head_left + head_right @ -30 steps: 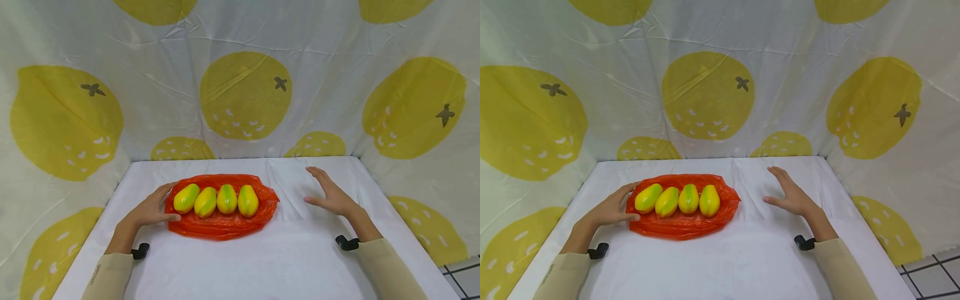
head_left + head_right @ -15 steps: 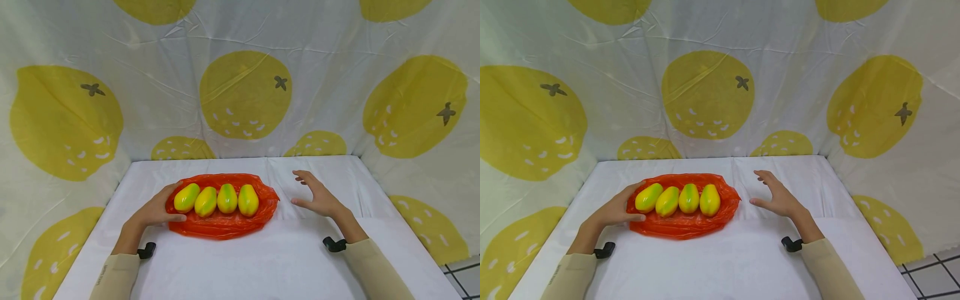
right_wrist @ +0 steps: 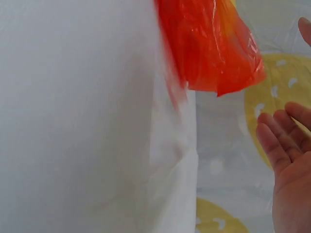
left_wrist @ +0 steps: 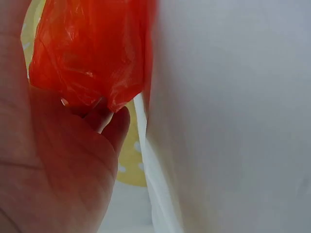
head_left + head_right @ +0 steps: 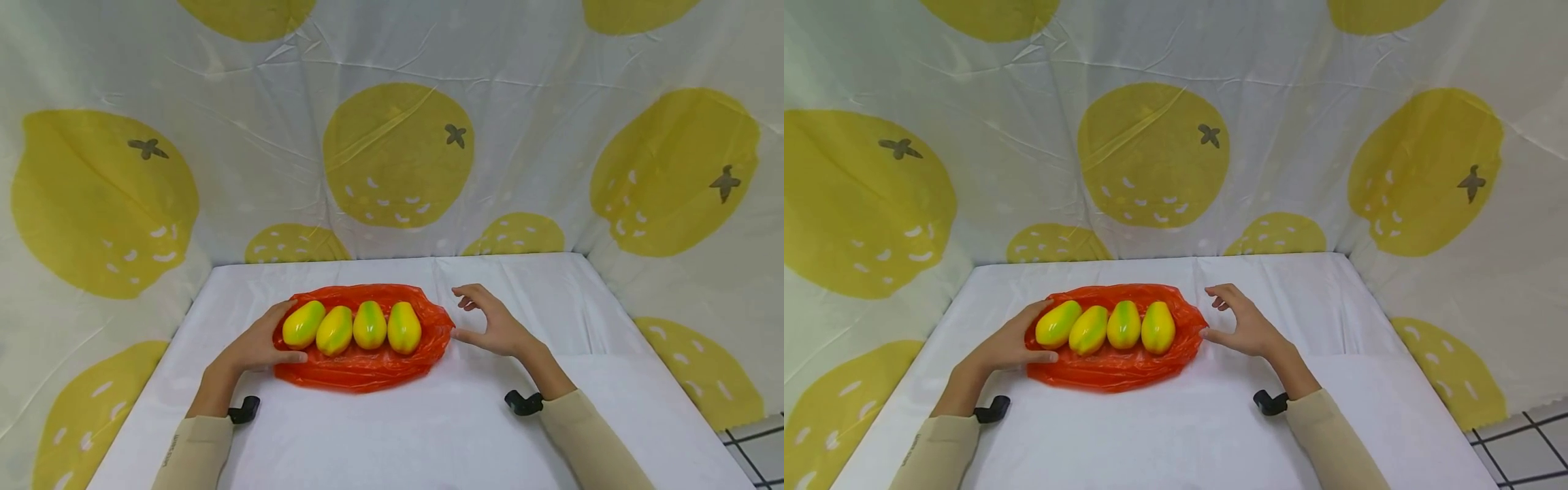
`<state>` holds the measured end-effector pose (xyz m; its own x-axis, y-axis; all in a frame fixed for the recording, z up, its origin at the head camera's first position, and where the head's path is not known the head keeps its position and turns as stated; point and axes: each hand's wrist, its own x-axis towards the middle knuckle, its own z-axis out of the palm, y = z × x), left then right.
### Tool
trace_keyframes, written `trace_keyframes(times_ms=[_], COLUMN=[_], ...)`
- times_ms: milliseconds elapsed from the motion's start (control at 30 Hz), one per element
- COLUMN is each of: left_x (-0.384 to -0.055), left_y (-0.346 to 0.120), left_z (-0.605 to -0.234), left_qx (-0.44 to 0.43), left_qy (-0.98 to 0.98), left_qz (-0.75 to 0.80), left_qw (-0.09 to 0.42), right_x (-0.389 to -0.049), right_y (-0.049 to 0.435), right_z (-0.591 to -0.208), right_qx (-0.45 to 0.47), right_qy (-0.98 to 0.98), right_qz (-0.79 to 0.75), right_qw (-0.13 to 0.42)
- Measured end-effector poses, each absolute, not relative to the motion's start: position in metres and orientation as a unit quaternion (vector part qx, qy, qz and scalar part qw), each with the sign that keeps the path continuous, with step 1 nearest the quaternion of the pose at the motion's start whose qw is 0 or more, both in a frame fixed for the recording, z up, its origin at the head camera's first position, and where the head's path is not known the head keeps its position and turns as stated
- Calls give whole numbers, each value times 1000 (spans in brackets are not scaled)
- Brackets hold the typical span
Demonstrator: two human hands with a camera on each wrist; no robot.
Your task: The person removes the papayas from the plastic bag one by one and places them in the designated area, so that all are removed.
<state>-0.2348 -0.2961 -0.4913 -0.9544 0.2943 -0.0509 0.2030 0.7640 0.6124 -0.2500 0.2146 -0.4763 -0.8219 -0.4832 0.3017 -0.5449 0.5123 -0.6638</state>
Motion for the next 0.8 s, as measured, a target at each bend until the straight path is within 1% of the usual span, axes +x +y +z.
trace_keyframes(times_ms=[200, 533, 800], left_x=[-235, -233, -234], left_y=[-294, -294, -295], left_z=[-493, -498, -500], left_qx=[151, 153, 143], left_qy=[931, 927, 930], left_qz=[325, 335, 332], left_qw=[65, 63, 65], right_x=[-246, -244, -247], right_y=[194, 161, 150], right_z=[-473, -469, -481], right_qx=[311, 322, 310], right_qy=[-861, -853, -858], right_qz=[401, 411, 410], right_qw=[45, 25, 2])
